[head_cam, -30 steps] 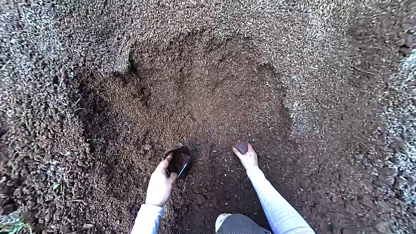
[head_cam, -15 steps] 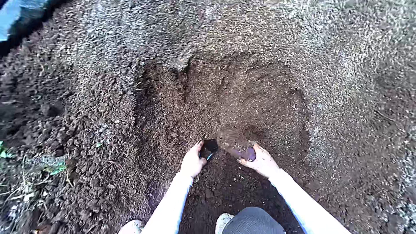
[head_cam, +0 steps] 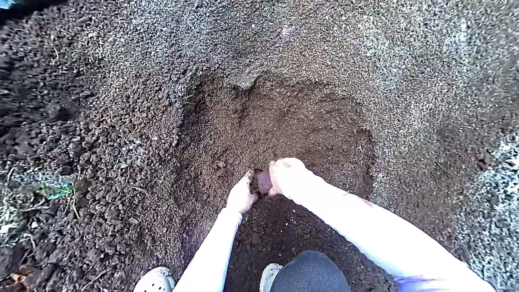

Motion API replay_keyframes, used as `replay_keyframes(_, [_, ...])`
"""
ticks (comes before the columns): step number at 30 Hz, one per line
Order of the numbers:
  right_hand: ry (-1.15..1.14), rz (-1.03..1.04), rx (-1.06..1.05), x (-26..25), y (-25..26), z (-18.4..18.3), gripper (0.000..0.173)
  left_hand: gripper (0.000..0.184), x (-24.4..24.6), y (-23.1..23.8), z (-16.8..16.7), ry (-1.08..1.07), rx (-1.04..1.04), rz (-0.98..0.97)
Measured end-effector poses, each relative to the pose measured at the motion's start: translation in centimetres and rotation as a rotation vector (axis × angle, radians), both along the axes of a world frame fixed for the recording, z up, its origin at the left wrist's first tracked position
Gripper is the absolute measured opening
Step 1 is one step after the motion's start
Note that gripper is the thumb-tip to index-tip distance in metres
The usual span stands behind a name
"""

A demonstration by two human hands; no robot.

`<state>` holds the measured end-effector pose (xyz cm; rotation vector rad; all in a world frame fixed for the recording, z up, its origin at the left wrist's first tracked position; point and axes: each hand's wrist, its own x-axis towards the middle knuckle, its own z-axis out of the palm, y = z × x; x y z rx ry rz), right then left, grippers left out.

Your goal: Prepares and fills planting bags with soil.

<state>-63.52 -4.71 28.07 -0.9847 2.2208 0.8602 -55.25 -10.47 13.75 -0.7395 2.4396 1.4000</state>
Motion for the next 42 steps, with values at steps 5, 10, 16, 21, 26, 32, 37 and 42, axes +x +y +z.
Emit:
replay_keyframes(5, [0.010,-0.109,-0.070,-0.6,2.6,1.7,0.084,0.084,0.0,-0.1,-0.5,0.010,-0.026,-0.028])
replay_keyframes(10, [0.052,-0.464,-0.181,-6.3,13.1,-1.0,0.091,0.063,-0.2,0.1,0.0,-0.088,-0.066,-0.052])
replay_keyframes(16, [-0.099,-0.997,-0.311,-5.4,26.0,-17.5,0.096,0.058,-0.7,0.4,-0.5,-0.150,-0.192,0.002])
replay_keyframes(21, [-0.057,-1.294,-0.796,-3.9,22.4,-26.1,0.086,0.043,0.0,1.2,-1.0,-0.080,-0.387,-0.163])
replay_keyframes(26, [-0.015,-1.281,-0.944,-6.0,21.3,-29.3,0.085,0.030,-0.4,2.8,-0.8,0.029,-0.309,-0.201])
replay_keyframes(32, [-0.046,-1.293,-1.015,-6.3,21.6,-25.8,0.083,0.030,-0.8,2.5,-0.6,0.027,-0.457,0.032])
replay_keyframes(37, [-0.025,-1.274,-1.030,-8.3,20.2,-26.5,0.088,0.037,-1.6,1.6,0.1,-0.228,-0.383,-0.033])
replay_keyframes(42, [-0.008,-1.075,-1.084,-7.0,22.1,-24.6,0.090,0.058,-1.5,0.6,1.0,-0.220,-0.146,-0.048])
